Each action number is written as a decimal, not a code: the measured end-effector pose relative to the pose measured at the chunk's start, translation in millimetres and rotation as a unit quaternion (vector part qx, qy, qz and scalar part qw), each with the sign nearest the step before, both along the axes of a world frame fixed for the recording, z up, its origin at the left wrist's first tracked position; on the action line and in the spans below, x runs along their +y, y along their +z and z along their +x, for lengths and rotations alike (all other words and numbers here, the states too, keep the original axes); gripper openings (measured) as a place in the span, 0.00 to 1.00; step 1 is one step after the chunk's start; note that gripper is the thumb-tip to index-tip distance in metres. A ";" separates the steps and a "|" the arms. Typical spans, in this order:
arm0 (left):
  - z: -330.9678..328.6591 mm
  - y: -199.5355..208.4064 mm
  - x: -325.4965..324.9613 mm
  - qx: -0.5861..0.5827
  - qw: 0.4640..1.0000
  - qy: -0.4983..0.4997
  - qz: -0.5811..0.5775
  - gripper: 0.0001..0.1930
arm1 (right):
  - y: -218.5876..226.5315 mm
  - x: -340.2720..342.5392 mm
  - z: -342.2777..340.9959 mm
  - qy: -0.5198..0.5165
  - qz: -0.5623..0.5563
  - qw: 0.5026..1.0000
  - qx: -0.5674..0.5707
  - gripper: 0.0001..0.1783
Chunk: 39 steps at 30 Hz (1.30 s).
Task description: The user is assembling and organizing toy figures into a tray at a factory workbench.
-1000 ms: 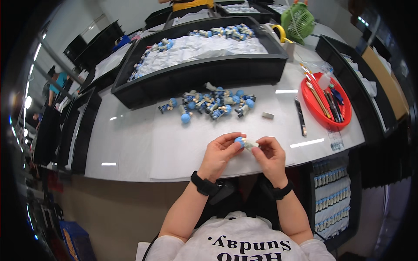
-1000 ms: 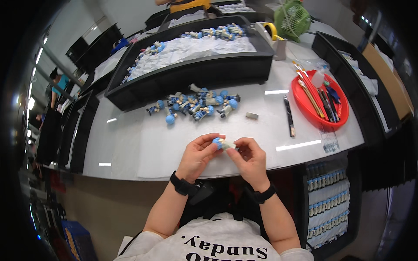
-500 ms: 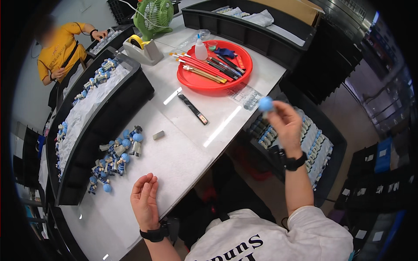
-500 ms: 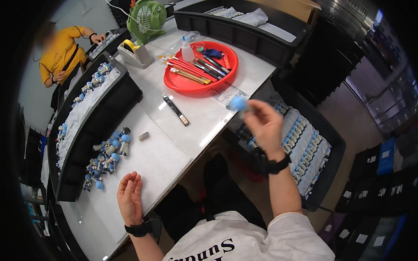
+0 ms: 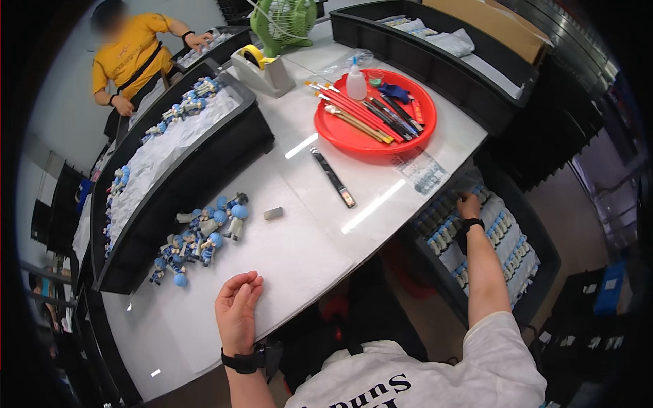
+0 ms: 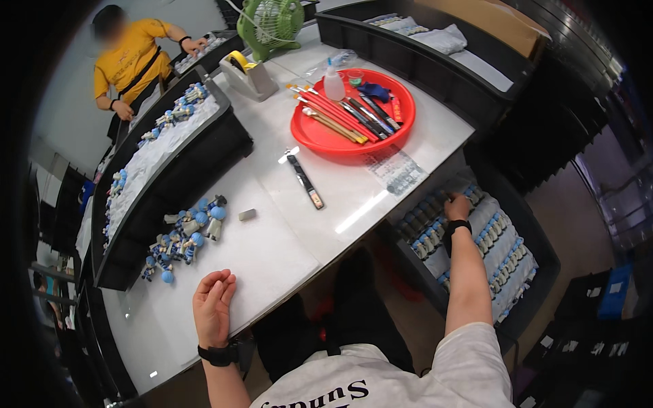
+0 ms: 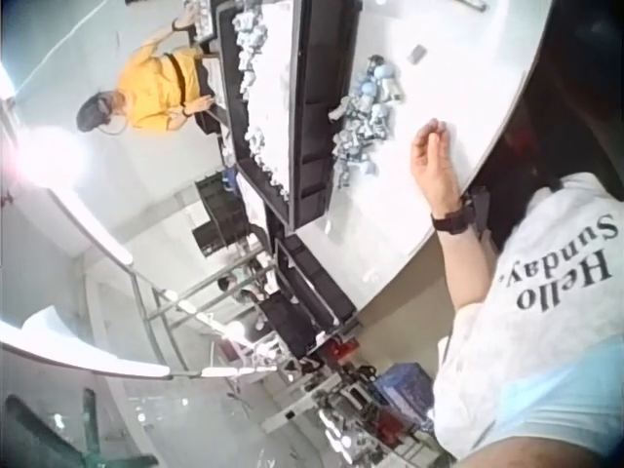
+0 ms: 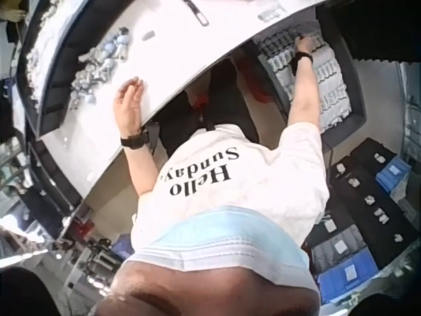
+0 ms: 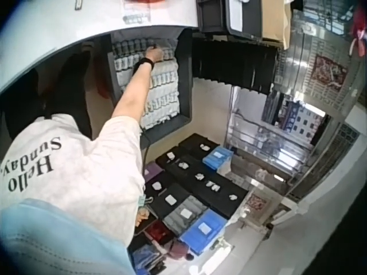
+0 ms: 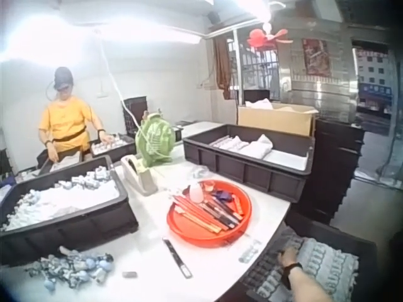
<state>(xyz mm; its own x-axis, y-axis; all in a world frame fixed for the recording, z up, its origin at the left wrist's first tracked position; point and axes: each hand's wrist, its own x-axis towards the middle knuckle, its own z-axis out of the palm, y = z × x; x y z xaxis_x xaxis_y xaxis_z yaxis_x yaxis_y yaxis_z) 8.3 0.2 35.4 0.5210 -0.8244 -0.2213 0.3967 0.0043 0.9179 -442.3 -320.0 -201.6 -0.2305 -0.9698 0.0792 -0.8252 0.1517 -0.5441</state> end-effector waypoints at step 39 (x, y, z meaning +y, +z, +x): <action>162.1 42.6 38.4 -0.612 0.717 0.060 0.328 0.17 | 217.6 248.4 331.8 0.529 0.122 0.701 -0.462 0.10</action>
<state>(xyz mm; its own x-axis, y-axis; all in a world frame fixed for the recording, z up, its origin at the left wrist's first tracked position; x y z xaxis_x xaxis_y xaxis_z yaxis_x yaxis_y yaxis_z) 170.4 38.6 78.0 0.7136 -0.6859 0.1425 -0.6759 -0.6207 0.3974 -110.5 -71.6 15.9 0.7842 -0.5959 0.1730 0.1428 -0.0980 -0.9849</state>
